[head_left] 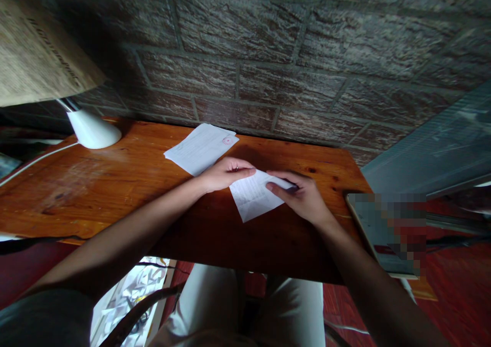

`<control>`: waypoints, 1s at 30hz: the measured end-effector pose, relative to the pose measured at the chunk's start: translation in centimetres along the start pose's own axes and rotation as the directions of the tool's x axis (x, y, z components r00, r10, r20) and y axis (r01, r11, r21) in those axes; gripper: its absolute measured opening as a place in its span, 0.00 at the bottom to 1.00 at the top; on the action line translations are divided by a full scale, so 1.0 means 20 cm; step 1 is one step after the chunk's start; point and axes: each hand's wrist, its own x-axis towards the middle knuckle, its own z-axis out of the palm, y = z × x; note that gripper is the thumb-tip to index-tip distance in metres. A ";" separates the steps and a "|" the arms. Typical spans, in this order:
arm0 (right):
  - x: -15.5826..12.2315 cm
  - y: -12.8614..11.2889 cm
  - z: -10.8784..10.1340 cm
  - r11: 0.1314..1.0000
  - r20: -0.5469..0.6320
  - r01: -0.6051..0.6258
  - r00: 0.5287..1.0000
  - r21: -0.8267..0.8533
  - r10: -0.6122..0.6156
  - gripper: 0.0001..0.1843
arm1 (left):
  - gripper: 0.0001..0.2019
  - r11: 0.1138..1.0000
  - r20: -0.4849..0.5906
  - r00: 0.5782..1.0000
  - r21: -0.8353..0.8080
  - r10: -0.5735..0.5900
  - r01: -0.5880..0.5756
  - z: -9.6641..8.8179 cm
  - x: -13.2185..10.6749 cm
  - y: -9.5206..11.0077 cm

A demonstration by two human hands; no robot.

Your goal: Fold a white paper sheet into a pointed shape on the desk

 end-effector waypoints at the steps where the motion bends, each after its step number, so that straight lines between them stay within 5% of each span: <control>1: 0.00 0.00 0.00 1.000 -0.002 -0.002 1.000 0.004 0.002 0.15 | 0.14 1.000 -0.002 1.000 0.001 0.001 -0.001 0.00 0.00 0.00; 14: 0.00 0.00 0.03 0.997 0.012 -0.035 0.999 0.072 0.034 0.15 | 0.16 0.996 -0.127 0.988 0.000 -0.091 0.091 0.02 0.01 0.01; 23: 0.00 0.00 0.03 0.999 0.040 -0.025 0.999 0.025 0.024 0.15 | 0.19 0.977 0.052 0.998 0.212 -0.030 0.019 0.03 -0.01 0.03; 30: -0.01 -0.01 0.03 0.998 0.047 -0.027 0.999 0.051 0.025 0.15 | 0.20 0.982 0.070 0.997 0.190 -0.014 0.000 0.02 -0.01 0.01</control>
